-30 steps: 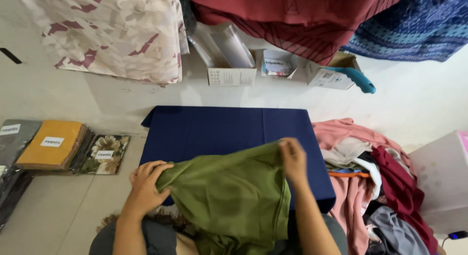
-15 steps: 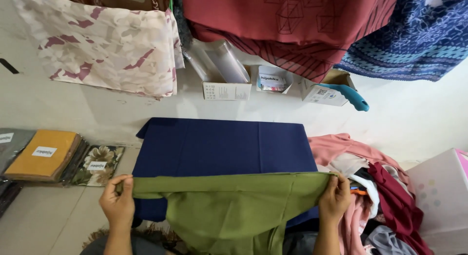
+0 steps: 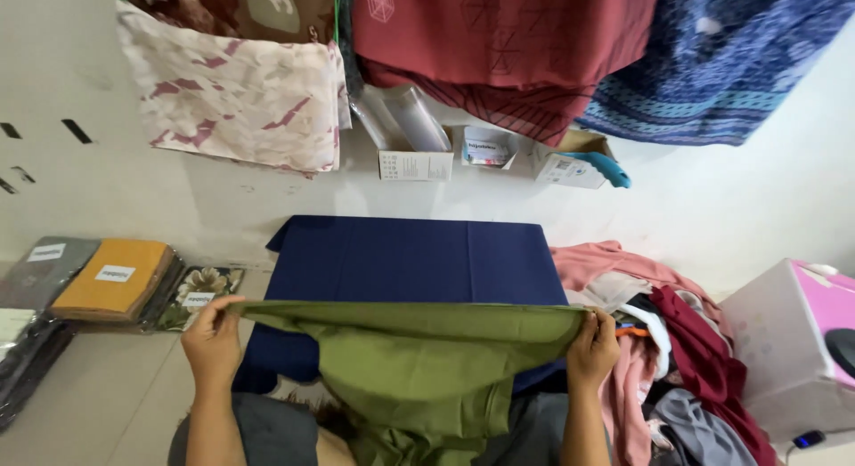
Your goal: Cleaning a hijab with a lint roller and folding it neatly on a flat surface.
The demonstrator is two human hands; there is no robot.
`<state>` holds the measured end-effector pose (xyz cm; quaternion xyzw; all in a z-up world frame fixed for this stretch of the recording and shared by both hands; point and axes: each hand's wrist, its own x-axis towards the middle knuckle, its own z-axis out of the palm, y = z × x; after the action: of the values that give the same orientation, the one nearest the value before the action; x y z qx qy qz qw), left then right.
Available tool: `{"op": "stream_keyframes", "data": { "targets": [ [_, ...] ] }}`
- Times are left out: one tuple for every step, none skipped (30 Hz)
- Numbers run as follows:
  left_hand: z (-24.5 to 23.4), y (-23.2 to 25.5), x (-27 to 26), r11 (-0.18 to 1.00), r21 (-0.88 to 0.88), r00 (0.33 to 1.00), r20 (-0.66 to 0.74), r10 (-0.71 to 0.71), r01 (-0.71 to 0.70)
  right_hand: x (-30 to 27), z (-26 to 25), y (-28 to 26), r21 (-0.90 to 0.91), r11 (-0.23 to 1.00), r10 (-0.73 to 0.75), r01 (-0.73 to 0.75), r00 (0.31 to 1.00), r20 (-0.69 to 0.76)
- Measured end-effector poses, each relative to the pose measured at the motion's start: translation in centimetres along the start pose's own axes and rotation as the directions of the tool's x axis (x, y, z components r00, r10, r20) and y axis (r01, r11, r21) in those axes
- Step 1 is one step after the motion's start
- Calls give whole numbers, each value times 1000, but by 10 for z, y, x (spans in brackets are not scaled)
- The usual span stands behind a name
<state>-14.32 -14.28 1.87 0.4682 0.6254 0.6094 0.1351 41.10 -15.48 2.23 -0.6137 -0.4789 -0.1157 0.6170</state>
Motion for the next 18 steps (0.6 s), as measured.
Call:
{"op": "stream_keyframes", "data": {
  "targets": [
    [-4,5,-1,994,-62,995,-47,83,-86,2,-9,-1,19,999,-49,49,999,-2],
    [-9,10,-4,978,-116,982,-97,160,-171,1,-19,-3,36,995,-96,96,995,-2],
    [-16,26,-4,978,-118,982,-98,164,-175,10,-28,-4,37,995,-97,97,995,-6],
    [-23,41,-4,957,-216,973,-169,160,-195,19,-36,-5,-27,981,-194,193,977,-92],
    [-30,57,-5,925,-311,960,-239,149,-221,28,-44,-7,-98,955,-294,281,941,-170],
    [-43,71,-3,923,-310,957,-244,155,-228,40,-55,-6,-93,955,-294,282,939,-176],
    [-55,85,-2,895,-269,910,-318,265,-355,53,-66,-6,-97,950,-311,297,929,-201],
    [-67,100,1,852,-218,843,-389,372,-477,67,-75,-5,-100,944,-329,314,916,-229],
    [-78,118,5,847,-216,836,-397,379,-486,75,-96,-32,-92,944,-330,317,913,-238],
    [-89,135,11,800,-167,769,-440,463,-577,84,-116,-58,-67,938,-345,339,906,-244],
    [-100,153,16,744,-113,693,-477,541,-659,93,-136,-84,-43,931,-360,361,899,-250],
    [-110,168,19,737,-110,683,-485,546,-667,104,-148,-93,-36,930,-363,366,895,-260],
    [-120,184,23,675,4,583,-500,640,-738,115,-159,-102,-10,919,-381,395,879,-287],
    [-131,198,25,602,118,480,-494,726,-790,124,-171,-109,14,907,-396,420,865,-307],
    [-131,209,31,599,122,474,-496,728,-792,129,-173,-122,19,907,-395,422,864,-312],
    [-130,217,35,553,139,426,-494,758,-822,131,-177,-133,53,899,-399,435,862,-314],
    [-129,224,39,505,156,377,-491,786,-849,133,-180,-144,87,890,-402,448,859,-316],
    [-122,220,42,504,154,378,-489,787,-850,132,-172,-141,85,891,-400,445,860,-317]
  ]
}}
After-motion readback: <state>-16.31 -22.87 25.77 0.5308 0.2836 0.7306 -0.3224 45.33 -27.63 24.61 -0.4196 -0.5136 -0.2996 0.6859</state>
